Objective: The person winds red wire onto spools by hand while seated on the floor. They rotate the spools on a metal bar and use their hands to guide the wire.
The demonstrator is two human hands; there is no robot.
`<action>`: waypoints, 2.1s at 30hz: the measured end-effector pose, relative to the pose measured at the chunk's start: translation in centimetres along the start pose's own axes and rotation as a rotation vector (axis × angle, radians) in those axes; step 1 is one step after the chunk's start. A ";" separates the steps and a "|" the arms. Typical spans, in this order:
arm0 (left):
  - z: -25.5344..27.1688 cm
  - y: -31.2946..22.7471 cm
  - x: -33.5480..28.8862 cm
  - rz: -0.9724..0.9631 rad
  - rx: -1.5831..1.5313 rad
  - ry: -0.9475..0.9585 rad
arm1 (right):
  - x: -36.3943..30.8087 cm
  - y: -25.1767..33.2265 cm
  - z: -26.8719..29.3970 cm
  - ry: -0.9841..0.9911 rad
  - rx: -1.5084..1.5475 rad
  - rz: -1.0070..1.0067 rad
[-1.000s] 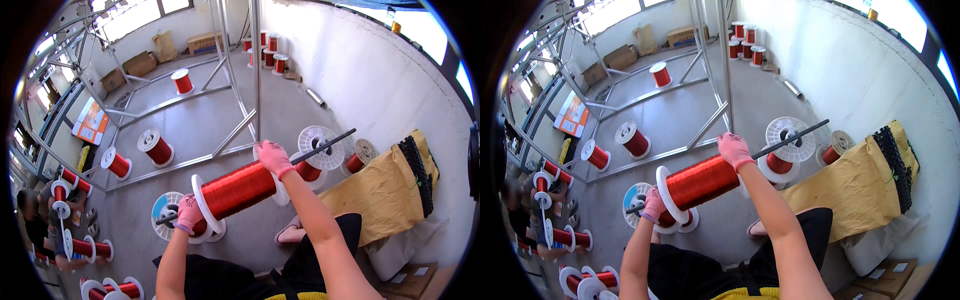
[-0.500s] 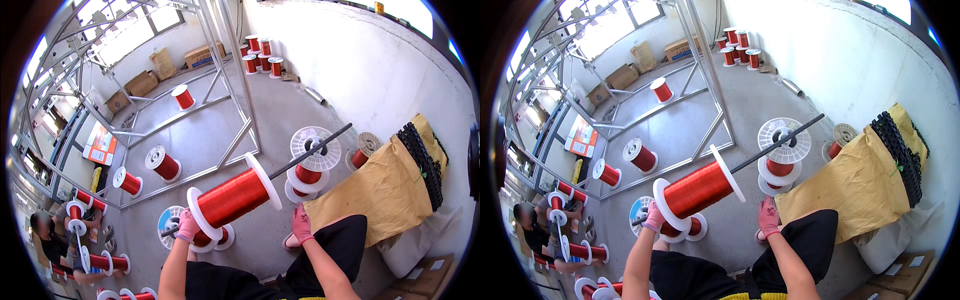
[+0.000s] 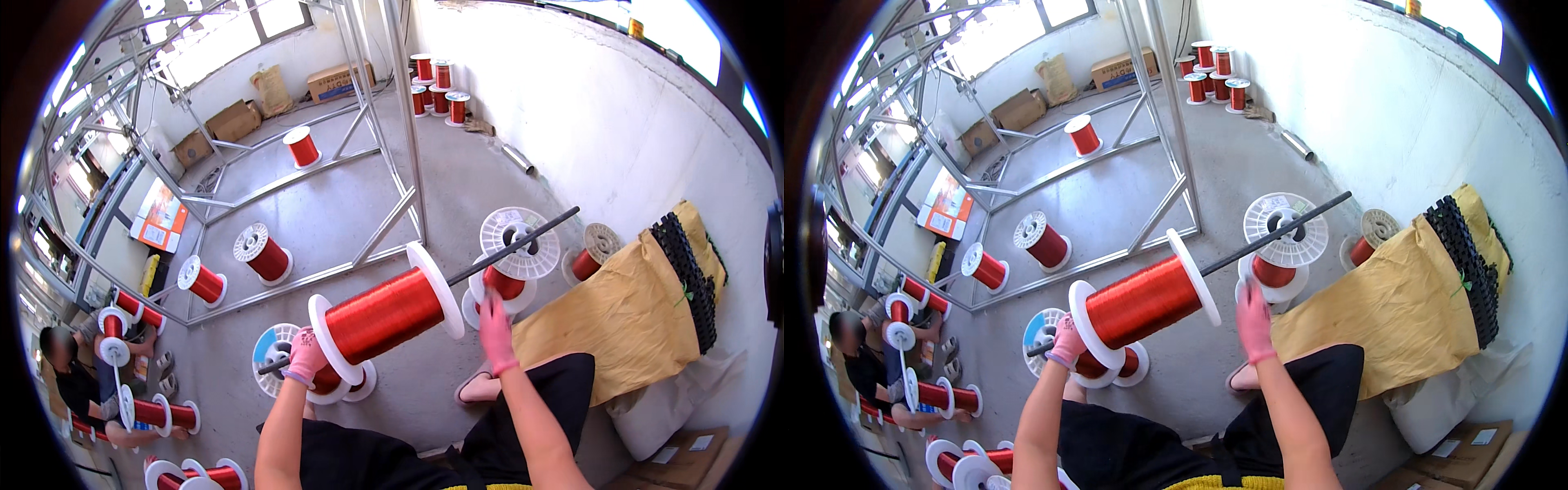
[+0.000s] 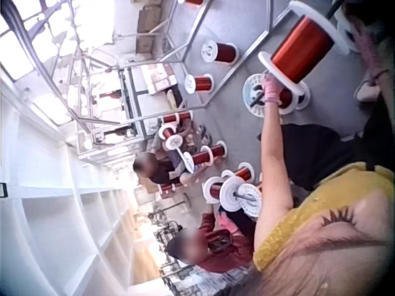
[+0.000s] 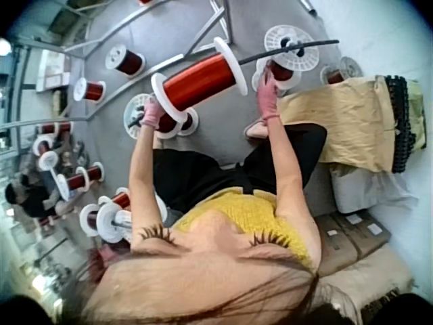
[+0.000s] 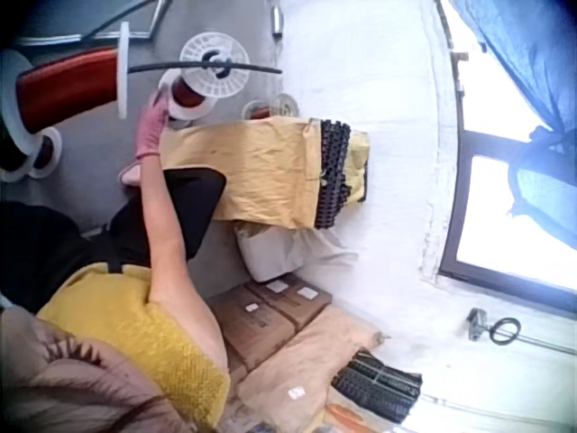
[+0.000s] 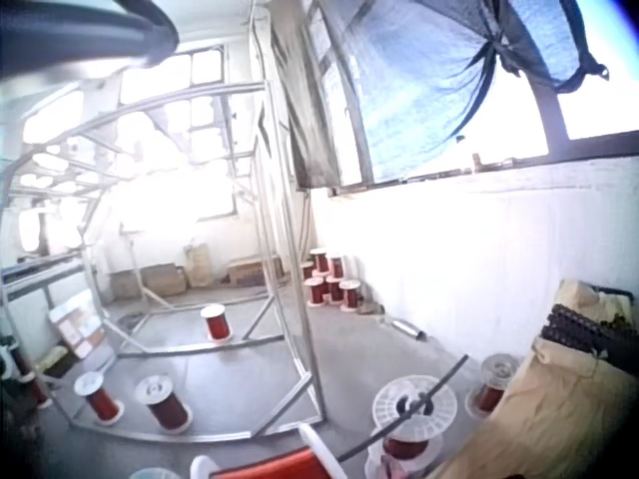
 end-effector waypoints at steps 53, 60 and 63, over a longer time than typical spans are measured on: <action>0.0 0.4 -0.1 0.088 -0.055 0.036 | 6.5 6.9 -1.1 0.088 0.207 -0.055; 0.8 0.0 -0.2 0.086 -0.046 0.053 | 9.9 12.2 -15.1 0.872 -0.861 0.050; 0.4 0.4 -0.1 0.099 -0.094 0.027 | 10.0 10.9 -14.8 0.777 -0.835 0.017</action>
Point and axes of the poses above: each hand's wrist, its own x-axis towards the middle knuckle, its own z-axis out of the back of the hand, y = z × x, the point moved 10 cm from there along x, towards the middle knuckle, and after that the axes turned 4 degrees about -x, right-handed, at the moved point
